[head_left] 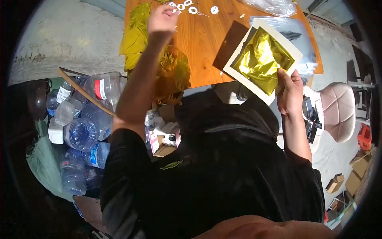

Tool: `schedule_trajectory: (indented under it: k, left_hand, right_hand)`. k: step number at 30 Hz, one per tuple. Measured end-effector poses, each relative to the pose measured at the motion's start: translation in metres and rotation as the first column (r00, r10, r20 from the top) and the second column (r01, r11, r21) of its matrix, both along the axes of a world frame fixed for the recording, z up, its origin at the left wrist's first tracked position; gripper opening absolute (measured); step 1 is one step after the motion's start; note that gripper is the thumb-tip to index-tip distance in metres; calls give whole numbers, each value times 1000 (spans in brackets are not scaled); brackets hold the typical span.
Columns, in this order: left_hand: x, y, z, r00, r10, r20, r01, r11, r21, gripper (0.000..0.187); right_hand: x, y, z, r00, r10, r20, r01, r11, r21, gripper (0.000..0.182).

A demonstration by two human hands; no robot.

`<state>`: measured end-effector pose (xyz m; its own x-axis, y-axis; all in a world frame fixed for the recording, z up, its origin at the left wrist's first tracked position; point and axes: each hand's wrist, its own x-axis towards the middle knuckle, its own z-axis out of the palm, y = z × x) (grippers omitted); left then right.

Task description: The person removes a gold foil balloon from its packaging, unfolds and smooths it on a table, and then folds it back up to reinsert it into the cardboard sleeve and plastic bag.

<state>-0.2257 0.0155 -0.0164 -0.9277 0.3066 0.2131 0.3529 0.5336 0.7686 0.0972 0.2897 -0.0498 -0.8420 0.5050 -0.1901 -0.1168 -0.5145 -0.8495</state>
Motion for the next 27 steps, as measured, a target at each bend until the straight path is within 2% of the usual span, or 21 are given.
schedule_trajectory:
  k: [1,2,4,5,6,8,9,11,12,14,15,17,18,19,20,21,22,24,25,26,27]
  left_hand:
    - [-37,-3,-8,1000,1,-13,-3,990,-143,33]
    - [-50,-6,-9,1000,-2,-13,0,990,-143,33]
    - [-70,-7,-14,909,-256,-327,45,844,-535,33]
    - [-89,-8,-32,900,-333,-281,141,833,-536,31]
    - [-92,-7,-39,900,-337,-275,146,829,-539,31]
    - [-93,-4,-49,771,-449,-451,101,786,-609,31]
    - [-92,-3,-50,772,-454,-445,110,784,-611,31]
    - [-92,-2,-46,668,-530,-522,-8,696,-718,35]
    - [-84,2,-36,669,-537,-513,7,695,-719,35]
    - [-55,14,-8,834,-425,-353,18,660,-751,23]
    - [-46,17,-4,830,-436,-347,35,662,-749,23]
    - [-26,12,10,578,-325,-748,-15,913,-408,16]
    - [-2,15,32,578,-331,-746,-10,911,-412,16]
    - [34,26,60,777,-222,-589,108,969,-223,13]
    - [59,35,79,919,-149,-364,160,987,1,12]
    - [71,37,86,956,-191,-221,214,973,82,12]
    - [82,39,91,967,-242,-76,252,953,171,12]
    - [113,49,108,852,-446,-275,471,882,27,13]
    - [124,61,120,852,-445,-274,469,883,26,13]
    - [133,73,132,882,-467,59,468,884,8,15]
    - [138,78,138,815,-432,387,472,881,-11,17]
  right_hand:
    - [0,0,-3,1000,-2,0,2,1000,0,27]
    - [0,0,-6,1000,15,14,-15,1000,-5,26]
    - [-1,-2,-5,999,27,31,-27,1000,-14,26]
    - [-2,-7,0,998,49,33,-48,998,-33,26]
    - [-3,-11,3,997,72,35,-70,996,-52,26]
    - [-3,-12,3,997,74,32,-72,996,-61,26]
    - [-4,-10,0,995,84,49,-81,995,-63,27]
    - [-5,-11,0,992,111,67,-105,991,-84,27]
    - [-6,-13,1,992,102,78,-95,992,-86,27]
    - [-5,-7,1,976,153,154,-150,988,-32,28]
    - [-3,-2,-3,966,170,192,-171,985,-14,28]
    - [-3,-5,-2,975,180,130,-184,983,14,27]
    - [-4,-8,1,980,179,84,-180,983,16,26]
    - [-2,-10,3,981,177,84,-179,984,11,26]
    - [-2,-11,7,977,200,75,-202,979,31,27]
    - [0,-12,8,973,223,67,-226,973,49,27]
    - [1,-15,7,972,225,68,-228,972,46,27]
    - [4,-18,6,968,244,66,-248,967,58,27]
    - [5,-19,7,967,245,66,-249,967,56,27]
    - [6,-21,8,961,271,46,-274,959,71,26]
    - [8,-23,10,955,296,27,-297,951,85,26]
